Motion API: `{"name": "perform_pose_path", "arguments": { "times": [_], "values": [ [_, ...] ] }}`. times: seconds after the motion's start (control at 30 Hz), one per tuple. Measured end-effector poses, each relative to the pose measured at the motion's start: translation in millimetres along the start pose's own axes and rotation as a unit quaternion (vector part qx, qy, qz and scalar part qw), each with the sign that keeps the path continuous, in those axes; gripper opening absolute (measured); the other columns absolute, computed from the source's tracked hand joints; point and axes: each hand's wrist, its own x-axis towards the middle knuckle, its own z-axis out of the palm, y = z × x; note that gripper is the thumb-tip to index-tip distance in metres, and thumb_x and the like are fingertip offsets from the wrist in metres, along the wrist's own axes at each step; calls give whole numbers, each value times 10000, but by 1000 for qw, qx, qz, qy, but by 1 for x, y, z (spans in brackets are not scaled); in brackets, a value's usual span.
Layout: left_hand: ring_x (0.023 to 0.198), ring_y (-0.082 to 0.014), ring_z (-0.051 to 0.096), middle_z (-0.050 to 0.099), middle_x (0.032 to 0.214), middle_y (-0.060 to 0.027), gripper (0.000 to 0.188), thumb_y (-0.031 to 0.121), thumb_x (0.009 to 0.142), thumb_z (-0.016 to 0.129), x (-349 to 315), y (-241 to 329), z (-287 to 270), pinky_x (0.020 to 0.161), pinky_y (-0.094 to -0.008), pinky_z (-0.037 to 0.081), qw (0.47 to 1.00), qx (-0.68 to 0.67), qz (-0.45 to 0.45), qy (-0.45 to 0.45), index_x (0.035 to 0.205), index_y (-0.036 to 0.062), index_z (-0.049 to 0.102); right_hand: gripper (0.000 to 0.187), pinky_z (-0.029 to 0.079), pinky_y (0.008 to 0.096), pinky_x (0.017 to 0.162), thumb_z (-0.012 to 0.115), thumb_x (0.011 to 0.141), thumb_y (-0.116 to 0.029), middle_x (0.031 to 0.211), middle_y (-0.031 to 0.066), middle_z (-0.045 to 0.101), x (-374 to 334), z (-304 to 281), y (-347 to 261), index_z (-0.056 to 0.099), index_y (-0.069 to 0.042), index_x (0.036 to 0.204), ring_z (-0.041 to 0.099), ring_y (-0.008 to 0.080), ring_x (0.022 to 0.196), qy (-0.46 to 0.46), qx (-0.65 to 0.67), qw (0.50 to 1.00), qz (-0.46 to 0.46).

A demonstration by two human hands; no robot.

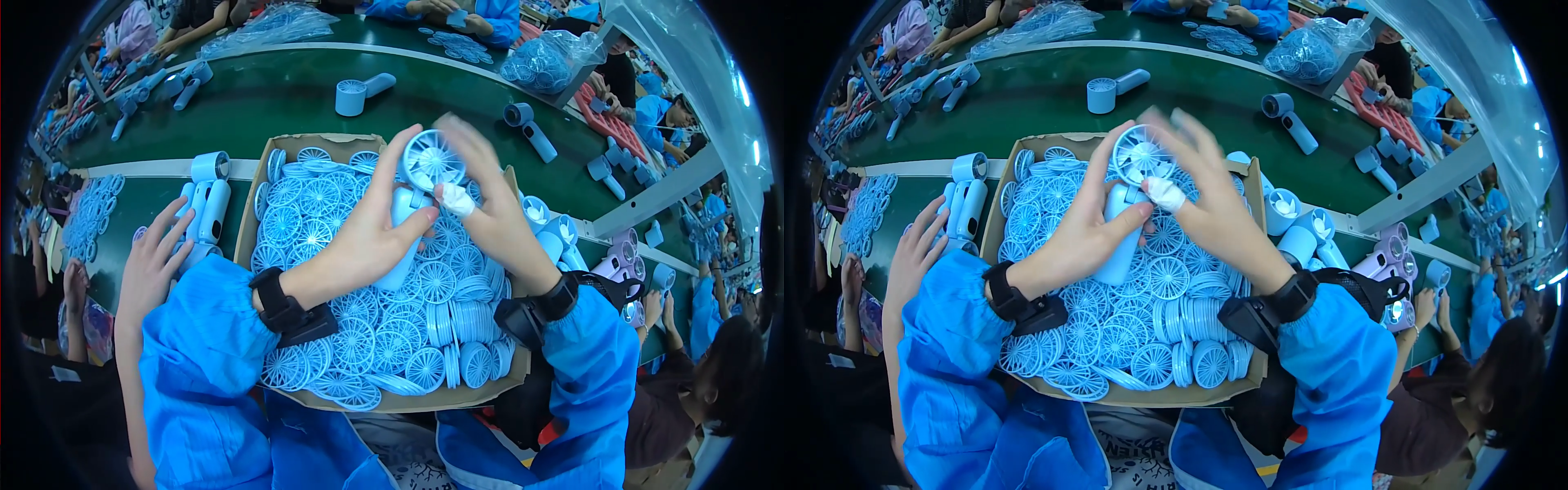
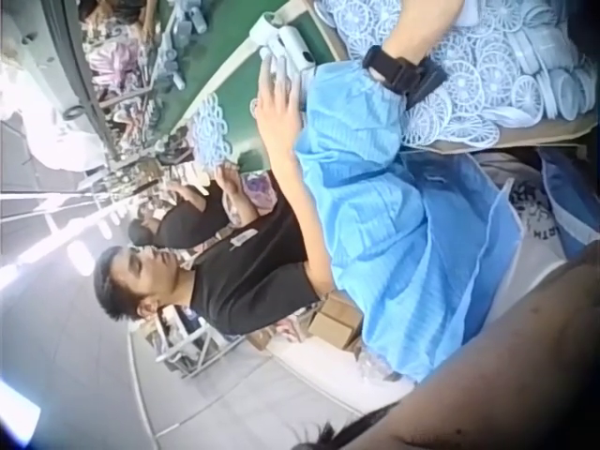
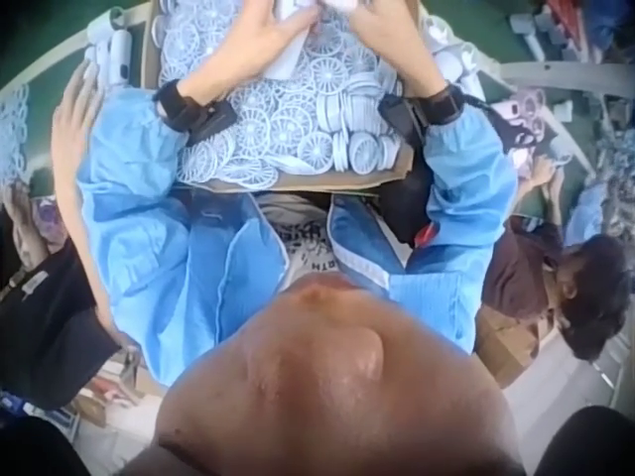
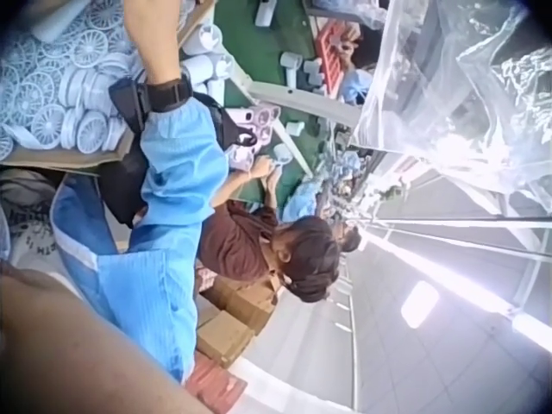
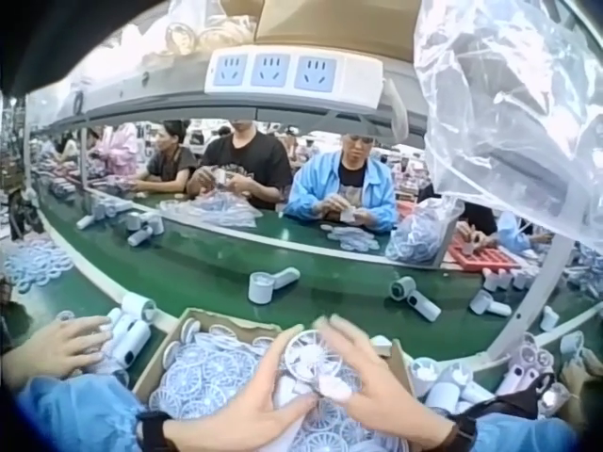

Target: The person picks up a fan body and a fan cover, presses the cover onto the body by hand, and places the assembled fan onto the table. This process is repeated with several more fan bodies and covers.

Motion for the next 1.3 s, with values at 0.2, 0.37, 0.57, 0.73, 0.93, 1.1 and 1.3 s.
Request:
{"name": "perform_pose_path", "arguments": {
  "times": [0.2,0.37,0.57,0.73,0.93,1.1,1.3],
  "values": [
    [781,-125,567,541,1118,-102,591,166,980,490,8,-1,-6,671,-270,515,999,-45,5,1,1496,181,202,545,449,319,938,613,897,-153,1253,96,542,-6,4,-16,406,-52,1391,549,191,1122,9,392,899,195],
    [716,-118,579,586,989,-72,554,301,1017,415,8,-4,-13,588,-246,504,999,26,18,-25,1510,233,172,492,464,330,933,568,949,-243,1202,91,561,-4,-6,-12,411,-48,1372,571,194,1096,14,387,887,250],
    [873,-145,602,564,1143,-140,592,271,984,503,22,8,-24,692,-259,528,991,-58,-116,20,1497,157,229,459,468,356,934,548,960,-304,1205,108,565,-5,-3,2,457,-47,1330,576,223,1092,33,408,852,328],
    [1095,-276,599,590,1234,-164,592,308,951,544,34,35,-132,902,-388,487,962,268,-17,51,1457,101,316,423,456,370,937,595,921,-277,1177,139,570,-35,5,13,509,-94,1292,560,284,1107,-160,25,980,111],
    [1043,-389,605,628,1125,-243,639,278,795,647,3,13,-230,901,-419,484,582,756,-280,109,1377,112,444,440,452,383,903,656,840,-130,1078,150,567,-33,14,5,537,-137,1264,550,317,1068,-276,-151,949,30],
    [1070,-368,601,619,1166,-218,699,339,748,691,2,0,-249,902,-428,482,574,729,-348,135,1370,132,448,417,463,381,870,616,796,25,1031,130,562,-34,9,9,581,-111,1189,568,306,999,-284,-66,954,64],
    [1111,-365,584,607,1191,-211,731,369,712,743,4,-9,-283,934,-432,462,604,696,-339,188,1359,193,452,360,477,353,879,568,785,82,1083,137,592,-23,9,1,619,-71,1107,593,273,1017,-135,73,983,95]
  ]
}}
